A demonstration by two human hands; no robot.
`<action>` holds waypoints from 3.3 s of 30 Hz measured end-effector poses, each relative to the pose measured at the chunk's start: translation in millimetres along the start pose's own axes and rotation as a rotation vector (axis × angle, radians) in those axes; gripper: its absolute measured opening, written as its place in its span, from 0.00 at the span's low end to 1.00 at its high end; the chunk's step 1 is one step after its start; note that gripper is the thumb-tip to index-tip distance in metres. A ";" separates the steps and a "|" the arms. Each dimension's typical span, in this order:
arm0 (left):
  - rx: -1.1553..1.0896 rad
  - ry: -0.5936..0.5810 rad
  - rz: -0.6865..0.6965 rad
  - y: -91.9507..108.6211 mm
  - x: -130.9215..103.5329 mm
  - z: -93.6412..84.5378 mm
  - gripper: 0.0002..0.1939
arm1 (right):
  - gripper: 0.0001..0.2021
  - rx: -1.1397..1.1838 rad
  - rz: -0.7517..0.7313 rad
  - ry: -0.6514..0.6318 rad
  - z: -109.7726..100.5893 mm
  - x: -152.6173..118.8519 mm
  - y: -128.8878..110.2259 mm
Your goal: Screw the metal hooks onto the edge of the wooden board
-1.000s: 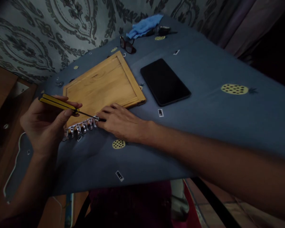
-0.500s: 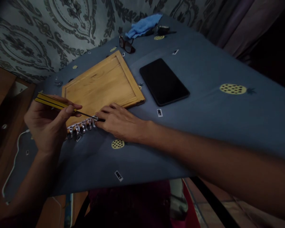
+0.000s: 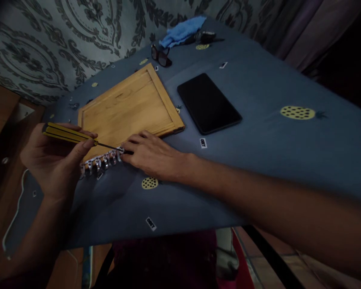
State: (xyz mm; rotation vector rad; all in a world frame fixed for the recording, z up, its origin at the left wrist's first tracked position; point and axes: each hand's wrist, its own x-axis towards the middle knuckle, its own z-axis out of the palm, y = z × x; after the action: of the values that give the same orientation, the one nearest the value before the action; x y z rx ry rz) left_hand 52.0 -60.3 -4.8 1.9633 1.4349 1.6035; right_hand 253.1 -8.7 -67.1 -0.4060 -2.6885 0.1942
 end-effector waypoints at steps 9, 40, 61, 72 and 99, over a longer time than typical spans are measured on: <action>-0.031 -0.043 0.032 -1.8 0.2 -2.8 0.14 | 0.15 -0.012 0.003 -0.012 0.3 0.3 0.1; -0.051 0.046 0.083 -6.8 10.3 -11.3 0.12 | 0.15 -0.001 -0.011 0.017 2.8 -2.0 1.7; -0.042 -0.006 -0.057 -6.4 -0.3 -5.5 0.13 | 0.15 -0.031 -0.011 0.011 2.0 -2.1 1.0; -0.051 -0.010 -0.022 -8.6 -1.3 -6.8 0.13 | 0.16 0.004 0.002 0.012 1.8 -1.8 0.1; -0.013 0.008 0.039 -15.0 10.4 -20.5 0.12 | 0.16 0.032 0.009 -0.017 0.1 -1.2 0.3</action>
State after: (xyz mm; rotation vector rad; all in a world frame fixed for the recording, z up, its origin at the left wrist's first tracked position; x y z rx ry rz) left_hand 25.9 -52.6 -1.0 1.9925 1.3936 1.6341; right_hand 254.2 -8.8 -67.7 -0.4084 -2.6970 0.2441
